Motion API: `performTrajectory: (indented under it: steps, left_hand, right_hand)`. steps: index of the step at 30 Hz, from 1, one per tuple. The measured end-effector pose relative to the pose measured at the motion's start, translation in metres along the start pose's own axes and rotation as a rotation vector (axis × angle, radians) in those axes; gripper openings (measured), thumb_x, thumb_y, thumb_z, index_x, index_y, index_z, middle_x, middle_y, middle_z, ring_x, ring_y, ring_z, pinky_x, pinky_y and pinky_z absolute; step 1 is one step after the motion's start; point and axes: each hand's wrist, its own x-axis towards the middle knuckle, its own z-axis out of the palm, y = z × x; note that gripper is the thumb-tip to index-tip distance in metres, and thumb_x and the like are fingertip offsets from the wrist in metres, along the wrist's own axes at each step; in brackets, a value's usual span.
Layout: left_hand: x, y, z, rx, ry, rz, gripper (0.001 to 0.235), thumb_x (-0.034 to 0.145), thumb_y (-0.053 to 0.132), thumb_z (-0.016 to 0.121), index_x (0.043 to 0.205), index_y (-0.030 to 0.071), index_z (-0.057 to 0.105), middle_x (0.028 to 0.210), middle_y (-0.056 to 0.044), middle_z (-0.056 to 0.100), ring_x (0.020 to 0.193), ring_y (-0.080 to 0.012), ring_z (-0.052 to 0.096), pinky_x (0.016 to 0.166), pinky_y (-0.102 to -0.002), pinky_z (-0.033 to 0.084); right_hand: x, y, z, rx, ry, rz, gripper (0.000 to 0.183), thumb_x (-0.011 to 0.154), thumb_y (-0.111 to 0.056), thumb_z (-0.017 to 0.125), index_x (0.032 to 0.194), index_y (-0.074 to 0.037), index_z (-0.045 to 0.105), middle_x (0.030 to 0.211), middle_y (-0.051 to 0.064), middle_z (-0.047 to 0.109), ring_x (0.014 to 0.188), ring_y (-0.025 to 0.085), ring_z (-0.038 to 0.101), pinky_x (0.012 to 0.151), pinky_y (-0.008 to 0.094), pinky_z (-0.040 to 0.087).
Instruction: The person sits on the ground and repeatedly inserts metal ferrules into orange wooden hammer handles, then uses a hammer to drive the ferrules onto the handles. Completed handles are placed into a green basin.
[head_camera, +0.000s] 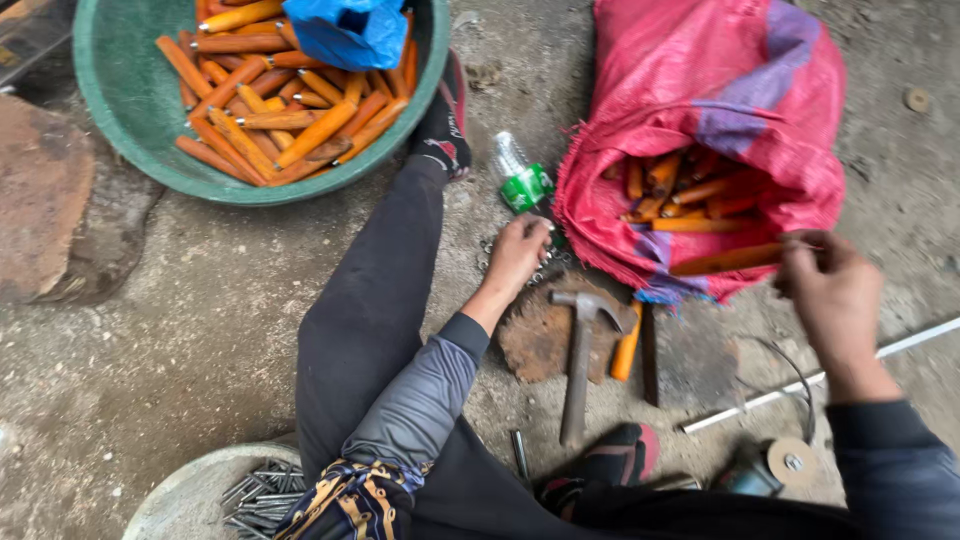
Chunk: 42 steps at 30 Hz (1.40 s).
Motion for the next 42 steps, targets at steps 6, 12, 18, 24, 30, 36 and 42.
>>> performTrajectory:
  steps: [6,12,18,24,30,36,42]
  left_hand:
    - [-0.050,0.006,0.022,-0.276,-0.095,-0.078,0.023,0.103,0.024,0.061,0.110,0.002,0.064,0.081,0.000,0.060,0.065,-0.0077,0.058,0.053,-0.023,0.046]
    - [-0.112,0.019,0.025,-0.324,-0.350,-0.079,0.023,0.104,0.022,0.059,0.111,0.002,0.068,0.082,0.001,0.061,0.070,-0.0067,0.058,0.057,-0.023,0.047]
    - [-0.131,0.037,0.012,-0.313,-0.587,-0.115,0.025,0.106,0.021,0.059,0.115,0.000,0.070,0.084,0.001,0.061,0.073,-0.0070,0.058,0.061,-0.024,0.048]
    - [-0.138,0.044,0.022,-0.282,-0.735,-0.102,0.026,0.106,0.024,0.061,0.116,0.001,0.069,0.094,0.002,0.063,0.080,-0.0045,0.058,0.067,-0.022,0.050]
    - [-0.135,0.037,0.028,-0.251,-0.741,-0.043,0.022,0.103,0.019,0.066,0.117,0.001,0.067,0.094,0.000,0.065,0.078,-0.0052,0.059,0.067,-0.022,0.051]
    - [-0.139,0.035,0.029,-0.203,-0.708,-0.037,0.020,0.103,0.018,0.066,0.114,0.001,0.067,0.090,-0.001,0.065,0.076,-0.0065,0.061,0.064,-0.023,0.053]
    - [-0.140,0.038,0.029,-0.234,-0.727,-0.058,0.020,0.103,0.019,0.067,0.113,0.001,0.066,0.091,-0.001,0.065,0.077,-0.0072,0.062,0.063,-0.024,0.054]
  right_hand:
    - [-0.123,-0.101,-0.015,0.922,-0.183,0.318,0.032,0.100,-0.024,0.066,0.125,-0.006,0.059,0.110,0.006,0.061,0.100,0.019,0.062,0.086,0.035,0.052]
    - [-0.225,-0.113,0.106,0.441,-0.574,0.457,0.032,0.097,-0.025,0.063,0.121,-0.009,0.050,0.074,0.012,0.060,0.052,0.021,0.057,0.046,0.036,0.047]
    - [-0.202,-0.117,0.086,0.128,-0.338,-0.213,0.034,0.102,-0.032,0.065,0.107,0.000,0.054,0.084,0.015,0.068,0.073,0.026,0.069,0.064,0.039,0.053]
    - [-0.194,-0.131,0.082,0.156,-0.459,0.170,0.035,0.098,-0.035,0.061,0.111,-0.003,0.055,0.073,0.018,0.068,0.065,0.033,0.072,0.062,0.045,0.055]
    - [-0.190,-0.128,0.076,0.121,-0.373,-0.075,0.039,0.100,-0.034,0.061,0.116,0.000,0.055,0.080,0.024,0.067,0.078,0.042,0.069,0.066,0.049,0.051]
    - [-0.192,-0.131,0.076,0.049,-0.400,-0.028,0.046,0.100,-0.036,0.061,0.128,-0.001,0.050,0.086,0.026,0.069,0.086,0.045,0.070,0.073,0.051,0.052]
    - [-0.190,-0.132,0.075,0.141,-0.377,-0.098,0.072,0.101,-0.034,0.060,0.155,-0.003,0.023,0.103,0.028,0.071,0.099,0.045,0.071,0.082,0.049,0.054]
